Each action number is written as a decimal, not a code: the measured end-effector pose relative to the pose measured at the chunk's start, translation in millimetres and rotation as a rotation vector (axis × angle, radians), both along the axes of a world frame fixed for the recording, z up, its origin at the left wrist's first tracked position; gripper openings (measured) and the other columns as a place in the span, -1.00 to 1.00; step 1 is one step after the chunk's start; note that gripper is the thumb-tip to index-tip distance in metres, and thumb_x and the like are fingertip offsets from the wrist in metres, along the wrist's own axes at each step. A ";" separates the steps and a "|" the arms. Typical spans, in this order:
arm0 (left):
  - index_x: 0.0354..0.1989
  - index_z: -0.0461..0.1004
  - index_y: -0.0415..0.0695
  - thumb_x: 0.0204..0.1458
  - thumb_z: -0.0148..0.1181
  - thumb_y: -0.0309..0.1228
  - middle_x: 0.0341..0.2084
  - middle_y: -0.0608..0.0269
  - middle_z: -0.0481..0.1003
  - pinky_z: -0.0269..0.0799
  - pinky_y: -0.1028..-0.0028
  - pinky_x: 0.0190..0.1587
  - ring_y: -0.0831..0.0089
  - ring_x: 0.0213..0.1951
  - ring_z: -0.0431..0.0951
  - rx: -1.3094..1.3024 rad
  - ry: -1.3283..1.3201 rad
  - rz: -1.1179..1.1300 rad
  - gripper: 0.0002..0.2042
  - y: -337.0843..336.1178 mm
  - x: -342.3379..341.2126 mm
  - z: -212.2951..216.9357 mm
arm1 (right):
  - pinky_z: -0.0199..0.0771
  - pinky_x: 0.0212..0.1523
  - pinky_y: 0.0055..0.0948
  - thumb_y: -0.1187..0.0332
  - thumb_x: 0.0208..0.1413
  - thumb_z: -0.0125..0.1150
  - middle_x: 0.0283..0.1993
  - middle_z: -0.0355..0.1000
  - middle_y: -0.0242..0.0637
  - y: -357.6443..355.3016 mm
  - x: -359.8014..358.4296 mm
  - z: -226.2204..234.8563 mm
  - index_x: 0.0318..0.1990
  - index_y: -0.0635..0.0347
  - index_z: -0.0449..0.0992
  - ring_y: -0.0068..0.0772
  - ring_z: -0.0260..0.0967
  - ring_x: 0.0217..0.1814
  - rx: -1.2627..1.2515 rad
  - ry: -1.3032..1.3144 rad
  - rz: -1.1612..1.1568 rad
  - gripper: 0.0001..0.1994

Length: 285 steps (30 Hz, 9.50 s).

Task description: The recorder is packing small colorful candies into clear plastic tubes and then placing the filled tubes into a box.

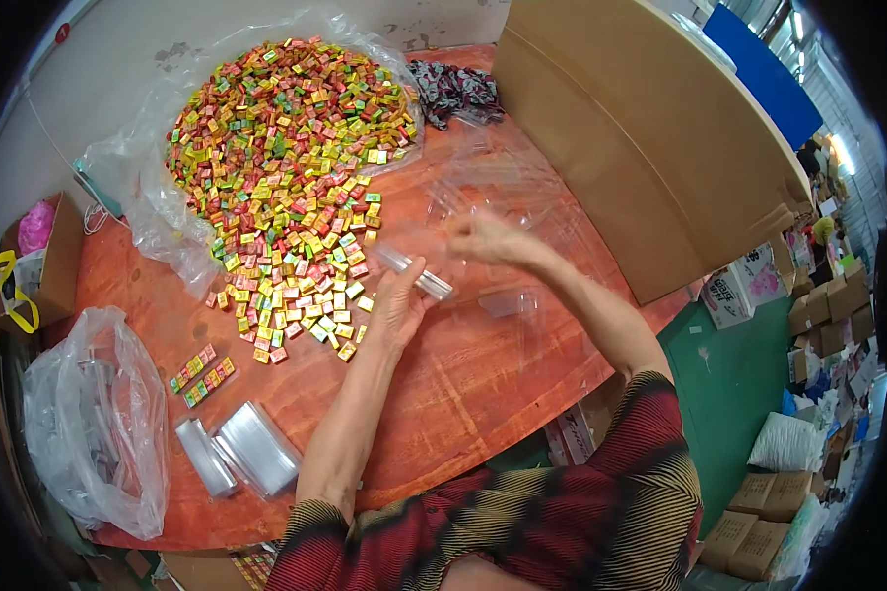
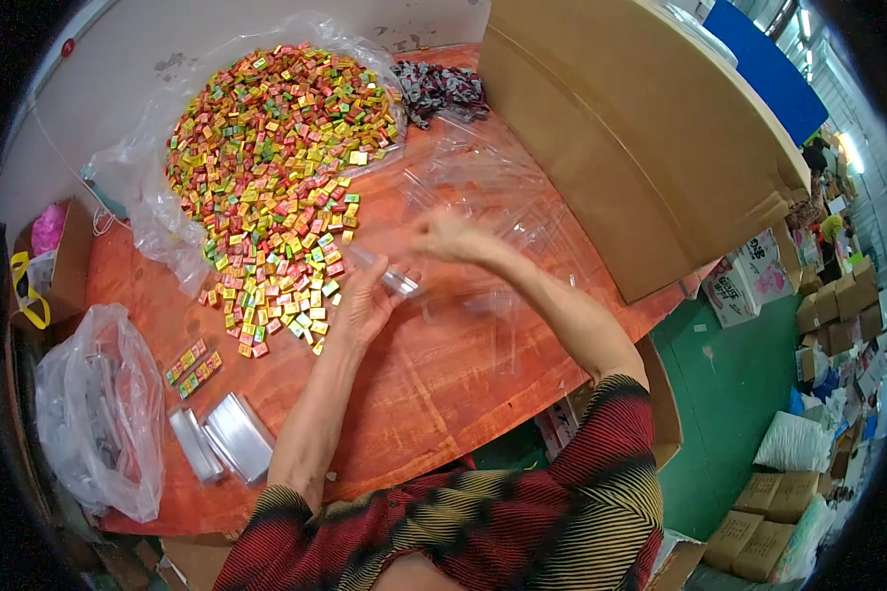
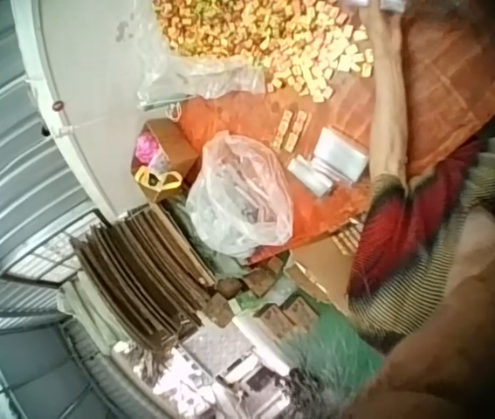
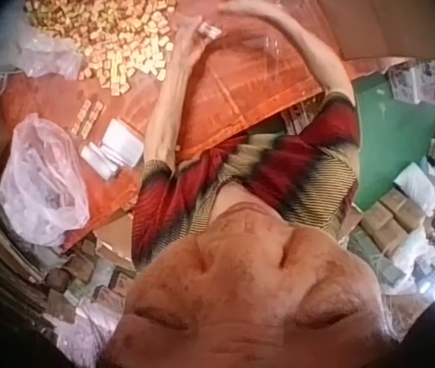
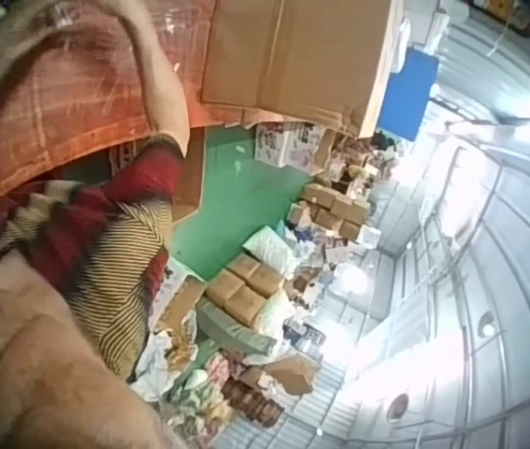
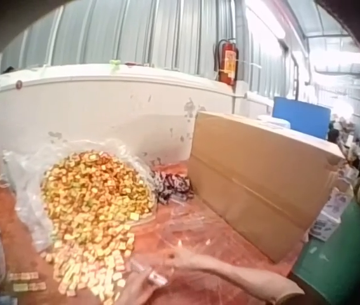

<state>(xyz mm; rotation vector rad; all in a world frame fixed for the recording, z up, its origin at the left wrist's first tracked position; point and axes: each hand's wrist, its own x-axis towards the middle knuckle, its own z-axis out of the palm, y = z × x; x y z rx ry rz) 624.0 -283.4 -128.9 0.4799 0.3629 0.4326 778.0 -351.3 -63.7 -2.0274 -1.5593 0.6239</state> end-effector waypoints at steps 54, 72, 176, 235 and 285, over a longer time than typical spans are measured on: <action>-0.27 0.19 -0.13 -0.08 -0.01 -0.25 -0.40 0.20 0.34 0.38 0.31 -0.31 0.32 -0.31 0.38 0.081 -0.069 -0.074 -0.73 -14.7 -17.2 -11.9 | 0.25 -0.60 -0.41 0.34 -0.17 -0.05 -0.63 0.30 -0.03 -26.9 -43.9 14.1 -0.63 0.31 0.39 -0.36 0.30 -0.60 -0.030 -0.043 0.027 -0.79; -0.25 0.24 -0.07 0.03 -0.30 -0.14 -0.42 0.35 0.35 0.29 0.40 -0.23 0.45 -0.34 0.36 -0.097 -0.116 0.026 -0.70 -14.7 -23.0 1.6 | 0.23 -0.55 -0.44 0.21 -0.25 0.09 -0.64 0.34 -0.26 -8.9 -61.5 -24.6 -0.56 0.32 0.41 -0.52 0.26 -0.56 -0.056 0.537 0.116 -0.71; -0.10 0.09 -0.29 -0.16 0.09 -0.38 -0.37 0.19 0.35 0.29 0.55 -0.28 0.50 -0.33 0.37 0.379 0.439 0.297 -0.54 -53.5 -210.3 7.2 | 0.17 -0.40 -0.70 0.40 -0.16 0.08 -0.36 0.27 -0.41 -38.4 -213.1 -35.2 -0.08 0.27 0.17 -0.67 0.17 -0.39 -0.105 0.843 -0.059 -0.57; -0.13 0.20 -0.17 -0.26 0.20 -0.27 -0.26 0.28 0.33 0.20 0.40 -0.06 0.42 -0.17 0.31 -0.147 -0.052 0.129 -0.50 -62.5 -168.2 -5.6 | 0.24 -0.48 -0.56 0.40 -0.10 -0.01 -0.59 0.28 -0.36 -63.1 -183.0 -26.2 -0.46 0.35 0.37 -0.59 0.20 -0.54 0.373 0.243 -0.269 -0.85; -0.10 0.17 -0.13 -0.17 0.11 -0.26 -0.28 0.28 0.33 0.28 0.40 -0.14 0.43 -0.22 0.34 -0.097 0.045 0.164 -0.55 -42.6 -98.9 -13.8 | 0.23 -0.54 -0.45 0.27 -0.19 0.05 -0.64 0.31 -0.25 -55.1 -125.3 -6.3 -0.56 0.33 0.40 -0.49 0.24 -0.56 -0.082 0.598 0.049 -0.76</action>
